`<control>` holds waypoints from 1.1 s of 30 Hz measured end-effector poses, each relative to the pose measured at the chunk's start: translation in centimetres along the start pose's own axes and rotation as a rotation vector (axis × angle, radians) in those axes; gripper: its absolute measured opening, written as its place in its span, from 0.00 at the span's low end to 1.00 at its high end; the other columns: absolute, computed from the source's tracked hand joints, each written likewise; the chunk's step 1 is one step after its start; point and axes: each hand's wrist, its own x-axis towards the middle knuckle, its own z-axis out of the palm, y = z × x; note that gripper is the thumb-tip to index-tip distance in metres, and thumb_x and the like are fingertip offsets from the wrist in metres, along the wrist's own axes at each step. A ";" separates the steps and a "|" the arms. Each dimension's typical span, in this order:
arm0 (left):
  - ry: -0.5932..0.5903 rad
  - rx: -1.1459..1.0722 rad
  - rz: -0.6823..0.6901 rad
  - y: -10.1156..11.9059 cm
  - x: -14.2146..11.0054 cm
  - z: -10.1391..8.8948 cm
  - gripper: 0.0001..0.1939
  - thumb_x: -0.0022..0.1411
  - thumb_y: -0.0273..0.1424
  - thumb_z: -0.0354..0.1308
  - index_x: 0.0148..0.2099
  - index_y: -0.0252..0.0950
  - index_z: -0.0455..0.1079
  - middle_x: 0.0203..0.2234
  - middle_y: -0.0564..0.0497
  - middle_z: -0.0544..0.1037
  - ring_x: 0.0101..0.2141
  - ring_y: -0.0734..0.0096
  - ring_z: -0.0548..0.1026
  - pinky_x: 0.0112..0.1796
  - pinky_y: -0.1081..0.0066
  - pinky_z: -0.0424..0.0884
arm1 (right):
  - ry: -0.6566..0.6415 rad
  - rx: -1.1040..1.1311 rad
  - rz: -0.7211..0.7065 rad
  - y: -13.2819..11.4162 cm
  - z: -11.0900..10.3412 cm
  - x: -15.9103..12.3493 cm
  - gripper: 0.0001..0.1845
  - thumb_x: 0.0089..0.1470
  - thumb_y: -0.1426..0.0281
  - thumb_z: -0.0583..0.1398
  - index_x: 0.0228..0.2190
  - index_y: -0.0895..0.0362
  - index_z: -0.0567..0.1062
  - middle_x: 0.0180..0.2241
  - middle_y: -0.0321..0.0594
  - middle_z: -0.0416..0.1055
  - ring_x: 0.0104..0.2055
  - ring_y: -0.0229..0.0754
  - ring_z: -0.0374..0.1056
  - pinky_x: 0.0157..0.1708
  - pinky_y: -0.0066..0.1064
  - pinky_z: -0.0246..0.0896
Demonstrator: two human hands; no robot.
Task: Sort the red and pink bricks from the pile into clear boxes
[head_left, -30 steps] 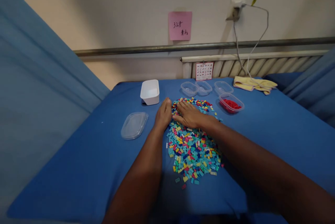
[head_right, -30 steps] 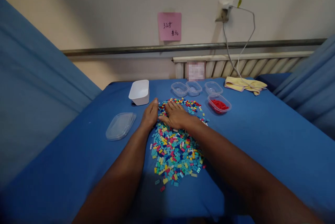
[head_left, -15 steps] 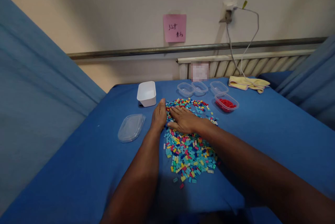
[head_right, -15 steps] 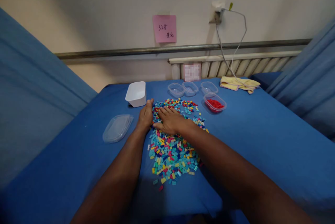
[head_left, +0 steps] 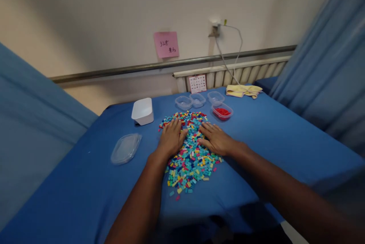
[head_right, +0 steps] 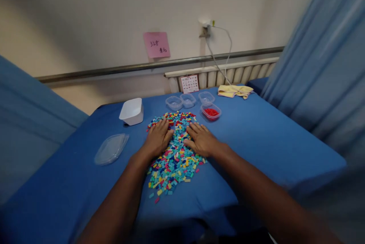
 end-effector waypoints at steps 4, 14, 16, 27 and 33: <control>-0.127 0.099 -0.058 1.2 -1.5 0.2 0.45 0.78 0.54 0.41 0.79 0.22 0.55 0.77 0.29 0.53 0.78 0.40 0.48 0.74 0.44 0.48 | -0.002 0.078 -0.038 -0.2 -0.5 -2.0 0.52 0.71 0.36 0.39 0.78 0.59 0.56 0.81 0.51 0.43 0.83 0.56 0.36 0.80 0.53 0.29; -0.193 0.115 -0.093 1.8 -9.2 -1.7 0.46 0.79 0.55 0.33 0.79 0.20 0.55 0.78 0.29 0.48 0.79 0.44 0.44 0.75 0.44 0.47 | -0.038 0.083 -0.037 -1.4 -0.4 -3.1 0.54 0.70 0.34 0.41 0.79 0.58 0.52 0.81 0.53 0.40 0.83 0.60 0.34 0.79 0.56 0.33; -0.223 0.049 -0.069 2.4 -10.7 -2.2 0.47 0.79 0.56 0.32 0.80 0.21 0.53 0.79 0.30 0.48 0.79 0.47 0.44 0.75 0.48 0.47 | -0.056 0.093 -0.062 -1.9 0.0 -3.7 0.55 0.70 0.34 0.40 0.79 0.60 0.52 0.81 0.54 0.40 0.83 0.61 0.35 0.79 0.56 0.33; -0.203 0.076 0.047 6.9 -15.4 -1.8 0.56 0.72 0.67 0.46 0.83 0.29 0.48 0.80 0.33 0.41 0.79 0.40 0.40 0.75 0.39 0.45 | 0.023 -0.021 -0.203 -3.6 2.3 -9.0 0.52 0.69 0.34 0.48 0.79 0.54 0.55 0.80 0.54 0.43 0.82 0.64 0.39 0.78 0.61 0.36; -0.175 0.096 0.124 6.9 -13.2 -1.2 0.49 0.76 0.62 0.44 0.81 0.29 0.54 0.79 0.34 0.49 0.79 0.44 0.47 0.75 0.43 0.49 | 0.074 -0.061 -0.216 -3.8 3.4 -9.0 0.45 0.74 0.41 0.47 0.78 0.55 0.57 0.80 0.53 0.46 0.81 0.62 0.44 0.79 0.61 0.37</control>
